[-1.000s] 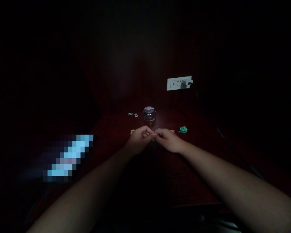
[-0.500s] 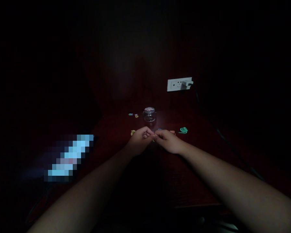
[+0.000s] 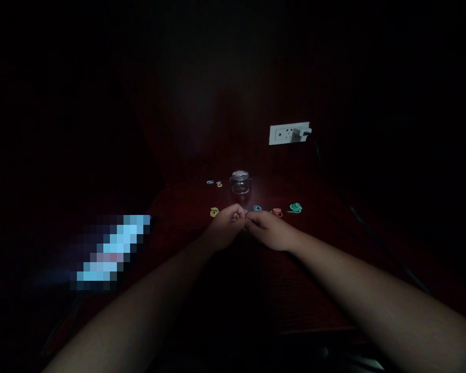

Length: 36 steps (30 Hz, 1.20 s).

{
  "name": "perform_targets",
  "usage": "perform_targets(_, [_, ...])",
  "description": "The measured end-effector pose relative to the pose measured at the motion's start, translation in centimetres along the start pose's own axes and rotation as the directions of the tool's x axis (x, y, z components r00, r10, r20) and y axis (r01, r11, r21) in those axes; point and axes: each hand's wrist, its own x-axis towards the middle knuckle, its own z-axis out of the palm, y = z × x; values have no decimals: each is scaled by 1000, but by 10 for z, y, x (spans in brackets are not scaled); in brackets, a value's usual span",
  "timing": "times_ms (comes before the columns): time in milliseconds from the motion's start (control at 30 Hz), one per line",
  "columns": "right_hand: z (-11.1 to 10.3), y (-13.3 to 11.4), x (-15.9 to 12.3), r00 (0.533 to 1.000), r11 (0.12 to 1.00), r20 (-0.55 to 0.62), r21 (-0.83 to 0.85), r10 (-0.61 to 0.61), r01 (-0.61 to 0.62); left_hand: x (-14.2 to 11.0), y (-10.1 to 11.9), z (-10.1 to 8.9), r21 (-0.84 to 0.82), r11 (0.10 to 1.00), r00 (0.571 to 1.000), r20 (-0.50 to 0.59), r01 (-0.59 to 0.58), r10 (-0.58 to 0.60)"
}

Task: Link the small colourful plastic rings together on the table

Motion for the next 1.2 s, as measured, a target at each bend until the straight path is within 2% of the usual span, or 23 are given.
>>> perform_targets(167, [1, 4, 2, 1000, 1000, 3, 28, -2, 2, 0, -1, -1, -4, 1000, 1000, 19, 1, -1])
perform_targets(367, [-1, 2, 4, 1000, 999, -28, 46, 2, -1, 0, 2, -3, -2, 999, 999, -26, -35, 35])
perform_targets(800, [-3, 4, 5, 981, 995, -178, -48, 79, -89, 0, 3, 0, 27, 997, 989, -128, -76, 79])
perform_targets(1200, [-2, 5, 4, 986, 998, -153, -6, 65, -67, -2, 7, 1, 14, 997, 992, -103, -70, 71])
